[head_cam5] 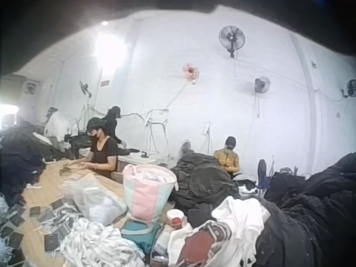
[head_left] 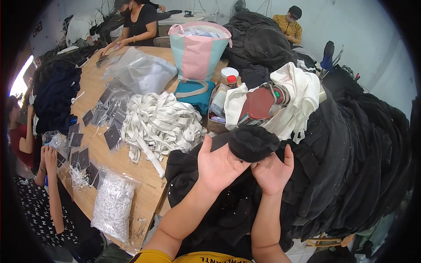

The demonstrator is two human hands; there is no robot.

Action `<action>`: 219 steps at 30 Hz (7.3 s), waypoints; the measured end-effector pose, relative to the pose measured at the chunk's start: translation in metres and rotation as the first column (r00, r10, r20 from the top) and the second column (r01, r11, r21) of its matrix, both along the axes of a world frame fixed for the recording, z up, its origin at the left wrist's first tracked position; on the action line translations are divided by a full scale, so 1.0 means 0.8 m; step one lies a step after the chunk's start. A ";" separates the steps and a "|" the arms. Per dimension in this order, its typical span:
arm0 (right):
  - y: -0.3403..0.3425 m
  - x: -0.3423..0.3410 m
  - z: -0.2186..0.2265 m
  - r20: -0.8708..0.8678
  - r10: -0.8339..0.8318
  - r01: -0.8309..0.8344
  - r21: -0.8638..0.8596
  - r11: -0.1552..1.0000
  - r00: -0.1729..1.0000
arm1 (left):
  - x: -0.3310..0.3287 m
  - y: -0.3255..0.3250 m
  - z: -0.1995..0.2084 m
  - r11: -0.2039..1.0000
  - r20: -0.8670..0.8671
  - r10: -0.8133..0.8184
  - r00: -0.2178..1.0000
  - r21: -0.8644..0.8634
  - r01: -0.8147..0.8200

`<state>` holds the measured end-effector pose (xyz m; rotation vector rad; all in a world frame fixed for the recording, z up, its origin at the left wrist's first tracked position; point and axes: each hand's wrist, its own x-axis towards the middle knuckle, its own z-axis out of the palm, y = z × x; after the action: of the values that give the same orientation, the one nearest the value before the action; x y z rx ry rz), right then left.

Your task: Inspecting and sorting black hoodies for quality or preparation in a textile manufacturing setting.

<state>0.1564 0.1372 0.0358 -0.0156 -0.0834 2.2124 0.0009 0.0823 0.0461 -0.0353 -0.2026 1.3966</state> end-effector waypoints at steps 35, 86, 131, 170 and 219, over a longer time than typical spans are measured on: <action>-0.114 0.172 -0.003 0.499 -0.814 -0.609 0.559 0.564 -0.296 | -0.104 -0.116 -0.019 0.175 -0.705 0.657 -0.267 0.488 -0.855; -0.168 0.078 -0.021 0.775 -0.600 -0.136 0.628 0.766 0.198 | 0.068 -0.132 -0.085 0.911 -0.935 0.348 -0.062 0.353 -0.211; -0.026 0.005 0.015 -0.299 -0.035 0.010 -0.084 0.996 0.954 | 0.013 -0.022 0.014 0.999 0.166 -0.014 0.986 0.031 0.009; -0.025 0.052 0.001 -0.044 0.107 -0.092 0.264 0.960 0.993 | 0.037 -0.021 -0.027 0.980 0.145 -0.174 0.974 0.122 0.157; -0.017 0.040 -0.007 0.173 -0.148 0.120 0.159 0.980 0.974 | 0.039 0.009 -0.024 0.939 0.094 -0.189 0.977 0.307 0.152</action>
<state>0.1887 0.1235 0.0303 -0.1407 -0.3397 2.0597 0.0323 0.0892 0.0268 0.1109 -0.5004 1.1787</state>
